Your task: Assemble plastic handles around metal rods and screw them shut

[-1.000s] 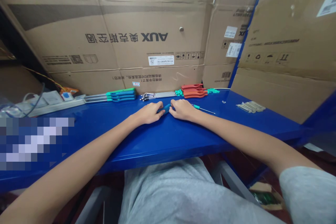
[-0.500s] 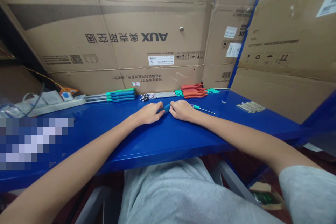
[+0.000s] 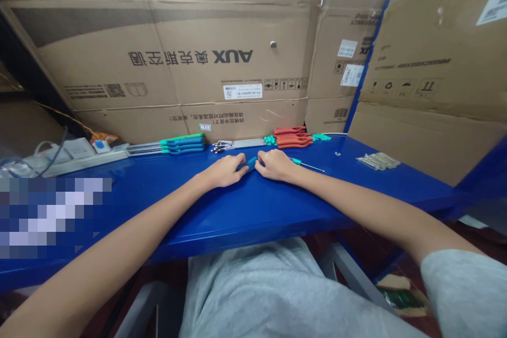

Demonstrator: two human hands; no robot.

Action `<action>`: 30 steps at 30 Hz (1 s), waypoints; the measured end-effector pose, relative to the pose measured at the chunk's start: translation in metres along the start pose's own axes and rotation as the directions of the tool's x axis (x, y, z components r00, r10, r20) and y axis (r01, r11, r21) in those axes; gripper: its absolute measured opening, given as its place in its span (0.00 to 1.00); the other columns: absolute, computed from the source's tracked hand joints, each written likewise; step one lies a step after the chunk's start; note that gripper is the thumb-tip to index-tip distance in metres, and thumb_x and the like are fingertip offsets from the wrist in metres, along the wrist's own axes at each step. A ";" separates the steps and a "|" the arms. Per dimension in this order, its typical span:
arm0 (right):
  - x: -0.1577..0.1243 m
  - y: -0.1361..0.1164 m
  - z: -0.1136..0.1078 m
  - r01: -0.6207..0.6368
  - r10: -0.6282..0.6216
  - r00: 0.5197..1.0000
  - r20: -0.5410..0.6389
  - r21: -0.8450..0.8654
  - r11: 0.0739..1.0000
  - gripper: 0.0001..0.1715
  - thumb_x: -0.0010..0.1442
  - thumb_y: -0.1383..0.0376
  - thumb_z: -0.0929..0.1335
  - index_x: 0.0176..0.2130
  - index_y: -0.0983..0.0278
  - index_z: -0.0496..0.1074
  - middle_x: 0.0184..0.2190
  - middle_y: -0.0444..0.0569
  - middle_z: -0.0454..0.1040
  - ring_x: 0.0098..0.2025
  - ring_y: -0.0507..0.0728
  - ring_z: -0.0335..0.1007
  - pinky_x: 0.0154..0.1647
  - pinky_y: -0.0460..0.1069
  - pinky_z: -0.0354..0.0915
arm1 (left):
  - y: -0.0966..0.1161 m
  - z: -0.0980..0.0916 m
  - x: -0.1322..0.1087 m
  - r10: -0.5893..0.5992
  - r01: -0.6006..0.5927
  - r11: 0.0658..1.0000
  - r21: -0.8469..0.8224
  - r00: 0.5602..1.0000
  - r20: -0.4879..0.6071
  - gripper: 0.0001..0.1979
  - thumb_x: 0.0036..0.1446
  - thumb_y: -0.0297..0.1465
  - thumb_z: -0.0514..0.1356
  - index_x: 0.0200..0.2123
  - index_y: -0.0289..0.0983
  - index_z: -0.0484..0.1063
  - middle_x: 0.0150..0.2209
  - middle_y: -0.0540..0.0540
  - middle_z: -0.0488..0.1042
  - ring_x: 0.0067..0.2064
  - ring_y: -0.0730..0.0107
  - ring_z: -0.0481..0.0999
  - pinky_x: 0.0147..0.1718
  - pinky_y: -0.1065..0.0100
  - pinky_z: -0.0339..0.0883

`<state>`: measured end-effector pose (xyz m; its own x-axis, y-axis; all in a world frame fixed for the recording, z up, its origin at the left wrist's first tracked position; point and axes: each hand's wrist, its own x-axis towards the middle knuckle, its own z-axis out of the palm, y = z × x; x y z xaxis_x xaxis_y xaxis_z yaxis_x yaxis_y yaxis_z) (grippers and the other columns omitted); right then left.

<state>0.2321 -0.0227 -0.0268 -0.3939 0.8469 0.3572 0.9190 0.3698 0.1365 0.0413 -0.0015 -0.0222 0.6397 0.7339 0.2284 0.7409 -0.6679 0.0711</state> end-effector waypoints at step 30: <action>0.001 -0.002 0.007 0.007 -0.007 1.000 0.029 0.012 1.000 0.18 0.66 0.64 0.57 0.44 0.71 0.69 0.37 0.61 0.78 0.40 0.63 0.75 0.39 0.51 0.60 | 0.001 0.001 0.000 0.044 -0.044 0.999 -0.008 0.999 0.001 0.12 0.63 0.39 0.48 0.40 0.38 0.64 0.35 0.41 0.75 0.36 0.57 0.75 0.31 0.64 0.61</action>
<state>0.2297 -0.0196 -0.0328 -0.4009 0.8549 0.3294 0.9160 0.3804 0.1275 0.0420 -0.0026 -0.0227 0.6718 0.7039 0.2307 0.7103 -0.7005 0.0691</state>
